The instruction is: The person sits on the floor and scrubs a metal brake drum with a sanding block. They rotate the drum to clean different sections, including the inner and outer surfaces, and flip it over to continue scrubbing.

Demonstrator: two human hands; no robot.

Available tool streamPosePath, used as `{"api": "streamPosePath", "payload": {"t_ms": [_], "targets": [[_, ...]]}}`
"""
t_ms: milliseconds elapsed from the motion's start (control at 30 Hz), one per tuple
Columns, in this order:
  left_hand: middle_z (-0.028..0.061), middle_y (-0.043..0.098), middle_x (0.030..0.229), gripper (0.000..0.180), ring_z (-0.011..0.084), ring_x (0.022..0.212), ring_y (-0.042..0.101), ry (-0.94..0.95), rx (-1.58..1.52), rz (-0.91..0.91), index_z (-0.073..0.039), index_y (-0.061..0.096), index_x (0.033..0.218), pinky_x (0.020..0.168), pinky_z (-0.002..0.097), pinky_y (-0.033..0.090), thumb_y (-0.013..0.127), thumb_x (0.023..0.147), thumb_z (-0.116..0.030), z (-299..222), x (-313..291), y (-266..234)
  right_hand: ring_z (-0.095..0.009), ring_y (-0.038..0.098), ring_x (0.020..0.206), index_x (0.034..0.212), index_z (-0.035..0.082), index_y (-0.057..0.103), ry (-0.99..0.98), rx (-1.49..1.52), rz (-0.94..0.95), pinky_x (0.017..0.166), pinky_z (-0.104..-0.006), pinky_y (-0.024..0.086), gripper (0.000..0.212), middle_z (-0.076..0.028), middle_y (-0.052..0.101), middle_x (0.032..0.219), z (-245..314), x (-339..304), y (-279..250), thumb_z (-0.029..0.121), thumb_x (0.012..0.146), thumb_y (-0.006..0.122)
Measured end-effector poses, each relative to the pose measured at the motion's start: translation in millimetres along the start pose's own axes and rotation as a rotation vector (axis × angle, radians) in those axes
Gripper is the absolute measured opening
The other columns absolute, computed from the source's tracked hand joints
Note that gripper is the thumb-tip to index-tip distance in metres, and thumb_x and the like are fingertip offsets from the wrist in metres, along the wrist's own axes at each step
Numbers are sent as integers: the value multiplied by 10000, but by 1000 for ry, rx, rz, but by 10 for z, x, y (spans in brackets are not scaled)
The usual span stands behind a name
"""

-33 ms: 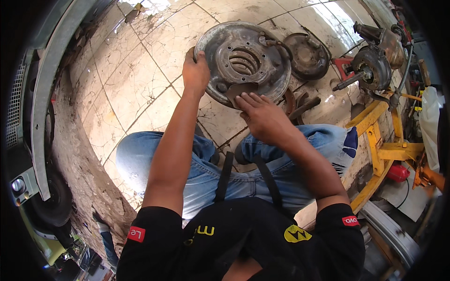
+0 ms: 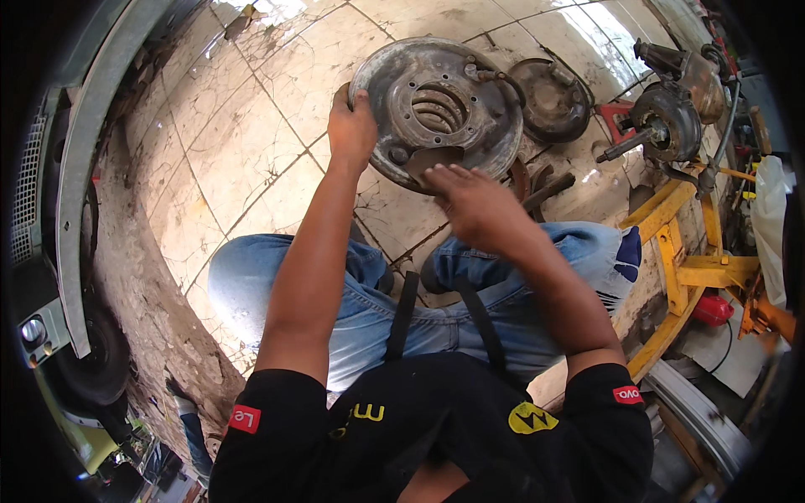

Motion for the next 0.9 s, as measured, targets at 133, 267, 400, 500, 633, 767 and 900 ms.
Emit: {"api": "streamPosePath", "payload": {"t_ms": [133,267,400,500,633,767,900], "targets": [[222,624,1200,423,320,1091,606,27,80,-60,26,503,1322,938,381,455,475,993,-239,72,-11,-80,-333,412,1346,1409,48,431,394,124,260,1128,-436,306,459,-209,459,1425,-162,-33,-447,235,990,456],[215,629,1190,422,309,1083,608,-13,10,-17,24,507,1318,928,377,459,476,997,-249,-78,-30,12,-385,415,1334,1380,4,445,-37,-131,-46,1104,-470,321,462,-214,460,1424,8,-69,157,243,986,463],[200,632,1173,409,288,1044,613,-40,-15,0,8,506,1319,917,369,463,475,1002,-248,-61,-26,-13,-359,445,1316,1362,22,473,-45,20,-46,1095,-455,334,452,-181,494,1405,42,51,164,268,983,471],[182,633,1167,401,271,1016,612,-78,-49,-5,-3,508,1318,900,363,477,471,1004,-250,-31,-50,-9,-342,468,1296,1322,22,514,20,118,85,1080,-440,352,413,-170,537,1363,-1,-5,-48,249,978,477],[175,609,1205,420,279,1035,611,-181,-436,112,-12,483,1341,875,384,516,456,1009,-268,51,-29,18,-343,472,1288,1300,51,548,145,262,184,1055,-425,388,370,-170,572,1316,-20,12,-244,199,963,509],[178,546,1287,470,293,1129,581,-425,-637,235,1,393,1398,934,436,527,429,1021,-276,-44,-84,26,-346,438,1320,1349,83,518,63,295,-189,1073,-417,380,407,-163,530,1367,-18,89,-425,208,962,519],[189,503,1340,481,321,1152,569,-488,-740,282,12,373,1405,955,463,520,416,1025,-280,10,-59,24,-350,311,1405,1414,100,455,-46,-42,-67,1142,-482,262,494,-135,410,1483,-43,293,-35,378,1007,405]]}}
Point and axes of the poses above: each hand's wrist, its own x-axis towards the middle knuckle, its own y-axis out of the palm, z = x × y, the point moved 4 cm from there along x, towards the middle knuckle
